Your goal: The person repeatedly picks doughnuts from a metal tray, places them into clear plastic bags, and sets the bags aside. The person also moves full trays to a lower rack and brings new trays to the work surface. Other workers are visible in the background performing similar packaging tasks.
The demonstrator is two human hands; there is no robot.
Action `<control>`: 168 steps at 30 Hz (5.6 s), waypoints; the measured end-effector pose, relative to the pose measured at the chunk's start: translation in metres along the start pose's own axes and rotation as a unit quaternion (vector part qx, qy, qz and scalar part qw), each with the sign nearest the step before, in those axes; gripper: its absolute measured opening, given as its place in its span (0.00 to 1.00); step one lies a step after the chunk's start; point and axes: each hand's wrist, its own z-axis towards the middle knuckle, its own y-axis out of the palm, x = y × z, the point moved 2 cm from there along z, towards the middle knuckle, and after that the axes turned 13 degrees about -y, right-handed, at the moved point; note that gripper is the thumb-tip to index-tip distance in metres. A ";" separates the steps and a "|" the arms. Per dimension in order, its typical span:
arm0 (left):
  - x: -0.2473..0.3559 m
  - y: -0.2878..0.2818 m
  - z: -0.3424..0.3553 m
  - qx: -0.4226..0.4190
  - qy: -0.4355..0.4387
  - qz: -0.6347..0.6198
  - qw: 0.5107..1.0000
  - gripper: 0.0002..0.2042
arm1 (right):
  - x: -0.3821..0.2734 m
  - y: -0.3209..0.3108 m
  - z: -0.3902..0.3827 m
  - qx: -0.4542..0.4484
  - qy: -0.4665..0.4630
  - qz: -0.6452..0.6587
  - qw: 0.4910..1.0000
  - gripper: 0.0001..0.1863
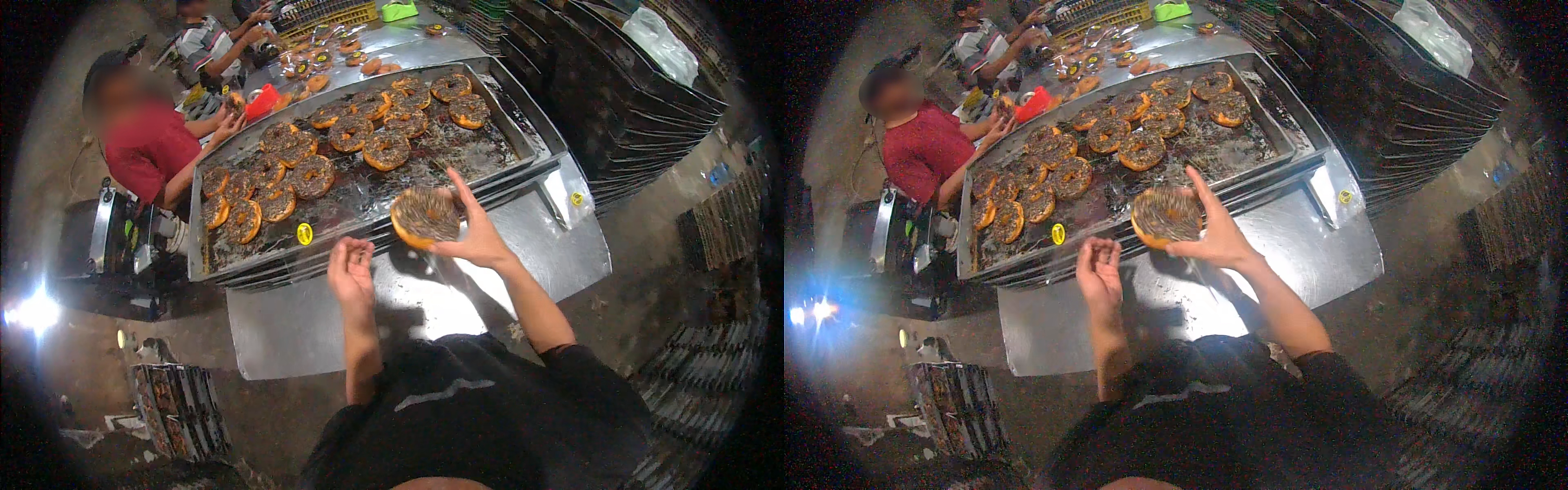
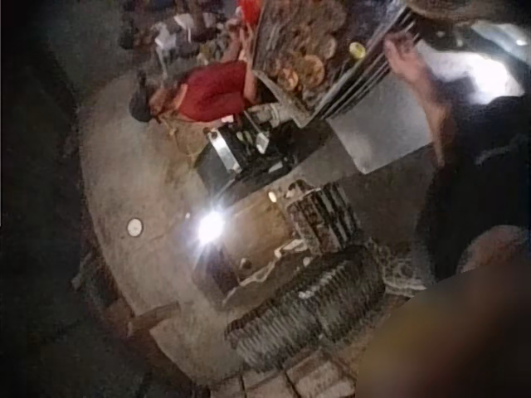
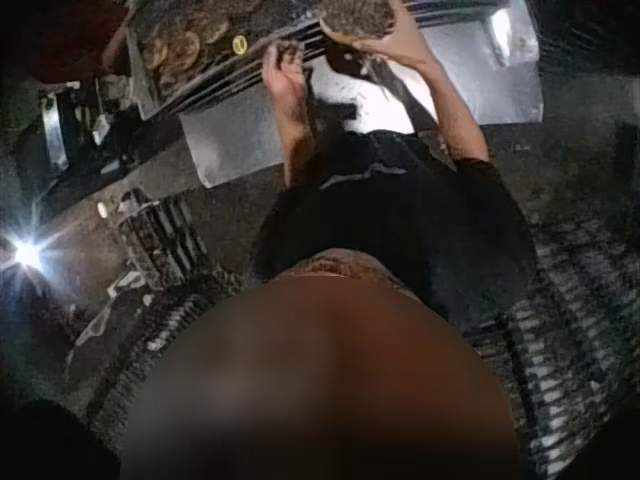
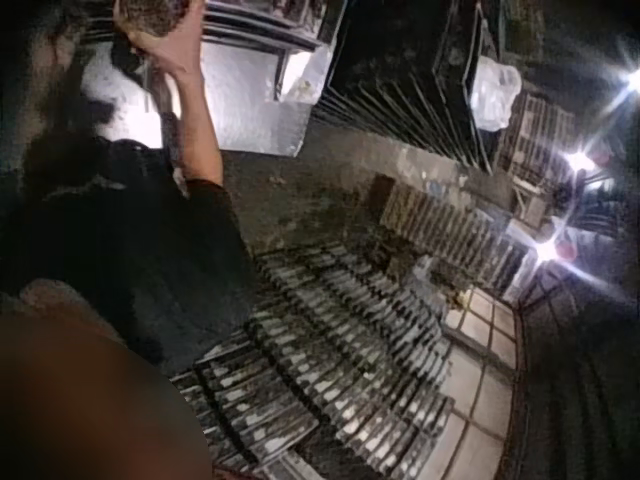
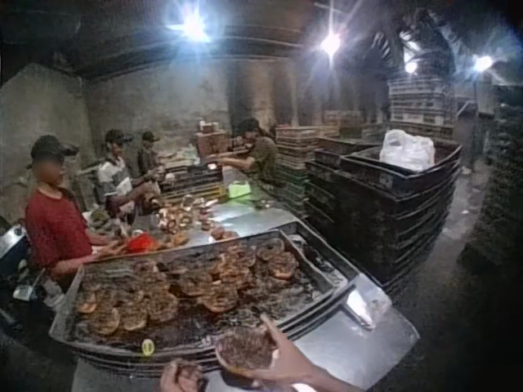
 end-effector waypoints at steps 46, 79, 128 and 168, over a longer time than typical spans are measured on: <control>0.041 0.039 -0.019 -0.061 -0.107 -0.158 0.980 0.14 | -0.107 0.019 0.029 -0.018 -0.438 -0.418 0.796 0.22; -0.190 -0.079 0.014 -0.251 -0.109 0.598 0.753 0.10 | 0.080 0.044 -0.142 -0.215 0.251 -0.068 0.941 0.18; 0.091 -0.013 0.036 0.175 0.251 -0.115 0.945 0.25 | 0.075 -0.031 0.115 0.046 0.043 -0.342 0.938 0.46; -0.189 -0.064 -0.003 -0.239 -0.320 0.422 0.814 0.15 | 0.079 0.020 -0.163 -0.135 0.207 -0.031 0.968 0.12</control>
